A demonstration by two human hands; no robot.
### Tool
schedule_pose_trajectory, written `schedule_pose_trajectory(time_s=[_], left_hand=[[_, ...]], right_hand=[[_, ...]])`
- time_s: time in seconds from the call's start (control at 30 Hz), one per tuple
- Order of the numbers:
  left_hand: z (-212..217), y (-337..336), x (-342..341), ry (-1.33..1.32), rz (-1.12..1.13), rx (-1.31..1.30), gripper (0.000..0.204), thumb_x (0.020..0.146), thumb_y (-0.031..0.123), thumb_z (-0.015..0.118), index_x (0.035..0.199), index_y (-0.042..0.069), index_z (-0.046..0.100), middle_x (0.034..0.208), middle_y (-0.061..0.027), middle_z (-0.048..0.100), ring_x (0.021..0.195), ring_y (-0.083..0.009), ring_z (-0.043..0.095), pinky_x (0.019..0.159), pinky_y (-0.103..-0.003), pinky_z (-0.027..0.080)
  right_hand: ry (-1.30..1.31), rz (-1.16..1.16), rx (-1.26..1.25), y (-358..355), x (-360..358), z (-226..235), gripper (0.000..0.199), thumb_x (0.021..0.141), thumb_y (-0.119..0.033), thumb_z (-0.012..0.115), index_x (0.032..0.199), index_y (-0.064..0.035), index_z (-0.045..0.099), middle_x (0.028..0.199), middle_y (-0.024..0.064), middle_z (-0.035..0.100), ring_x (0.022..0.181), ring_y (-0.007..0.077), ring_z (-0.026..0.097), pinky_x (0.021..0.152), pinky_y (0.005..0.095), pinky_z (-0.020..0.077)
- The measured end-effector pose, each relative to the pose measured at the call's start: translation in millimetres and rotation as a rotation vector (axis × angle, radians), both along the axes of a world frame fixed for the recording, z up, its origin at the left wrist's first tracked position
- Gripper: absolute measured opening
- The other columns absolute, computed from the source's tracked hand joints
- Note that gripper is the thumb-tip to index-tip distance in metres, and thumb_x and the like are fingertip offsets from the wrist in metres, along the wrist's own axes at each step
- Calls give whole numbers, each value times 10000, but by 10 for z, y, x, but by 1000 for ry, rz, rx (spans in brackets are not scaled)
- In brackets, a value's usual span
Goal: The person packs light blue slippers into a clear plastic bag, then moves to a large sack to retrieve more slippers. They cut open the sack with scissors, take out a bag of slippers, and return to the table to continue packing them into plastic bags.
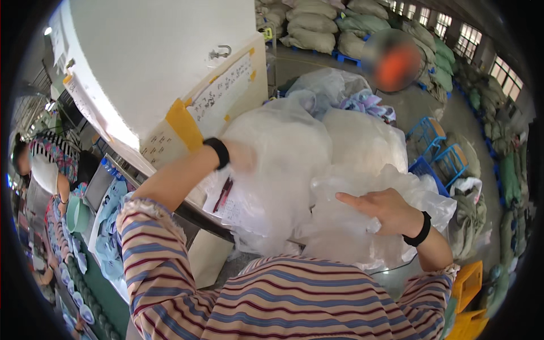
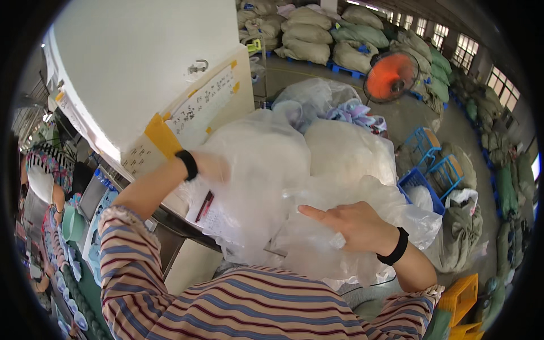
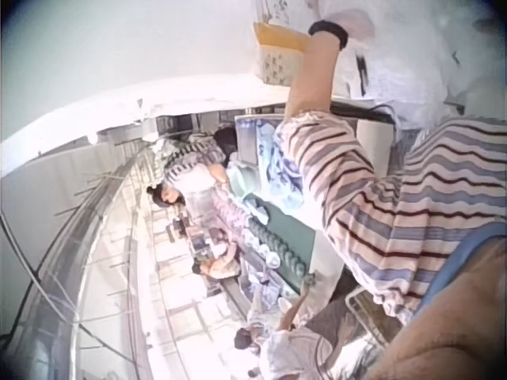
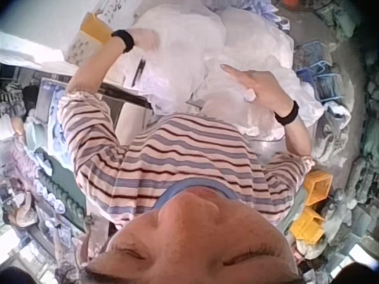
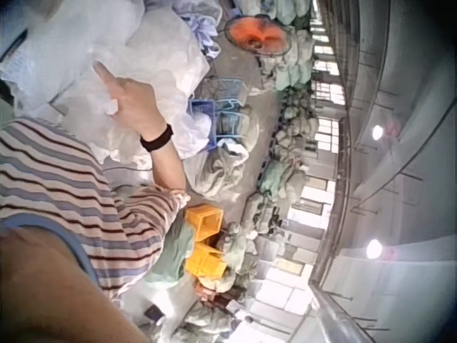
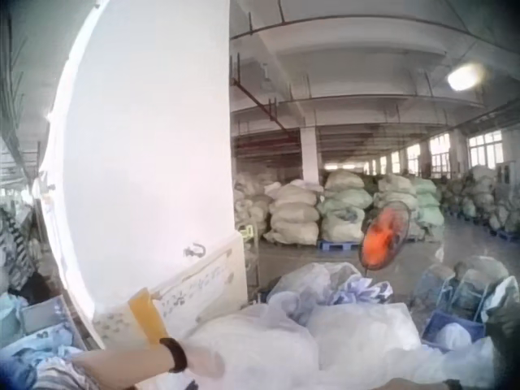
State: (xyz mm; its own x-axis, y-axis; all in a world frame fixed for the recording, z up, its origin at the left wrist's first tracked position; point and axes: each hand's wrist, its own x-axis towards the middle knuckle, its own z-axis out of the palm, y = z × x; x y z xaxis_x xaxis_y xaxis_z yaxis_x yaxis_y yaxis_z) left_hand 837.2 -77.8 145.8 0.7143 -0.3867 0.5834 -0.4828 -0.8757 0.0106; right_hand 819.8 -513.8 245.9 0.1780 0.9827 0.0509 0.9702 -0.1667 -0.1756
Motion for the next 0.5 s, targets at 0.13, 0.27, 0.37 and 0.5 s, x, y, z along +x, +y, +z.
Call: schedule_pose_trajectory(time_s=[0.13, 0.27, 0.37, 0.5], left_hand=[[1499, -246, -352, 342, -156, -440, 308, 900, 190, 482, 1147, 34, 579, 1100, -124, 621, 992, -291, 580, 899, -381, 430], [1105, -744, -266, 540, -115, 90, 233, 889, 150, 476, 1019, 8, 605, 1011, -130, 629, 891, -251, 603, 809, -319, 462], [1288, -904, -342, 574, -184, -24, 205, 872, 130, 475, 944, 4, 620, 915, -99, 627, 825, -182, 589, 739, -276, 458], [1922, -681, -546, 407, -13, -610, 166, 852, 108, 489, 882, 11, 621, 829, -64, 622, 785, -119, 544, 725, -242, 432]], right_hand=[[-93, 117, -37, 303, -127, 80, 870, 628, -102, 616, 1436, -205, 309, 662, 65, 567, 614, 246, 585, 477, 346, 437], [-236, 261, -17, 921, -278, 31, 918, 586, -106, 621, 1441, -190, 298, 648, 52, 567, 594, 263, 579, 485, 373, 440], [-311, -22, -62, 1352, 220, -331, 767, 662, -135, 580, 1395, -151, 357, 617, 64, 584, 531, 284, 573, 471, 413, 434], [-436, -447, -177, 697, 1701, -595, 715, 700, -151, 582, 1378, -130, 356, 660, 103, 616, 634, 317, 611, 557, 427, 466]])
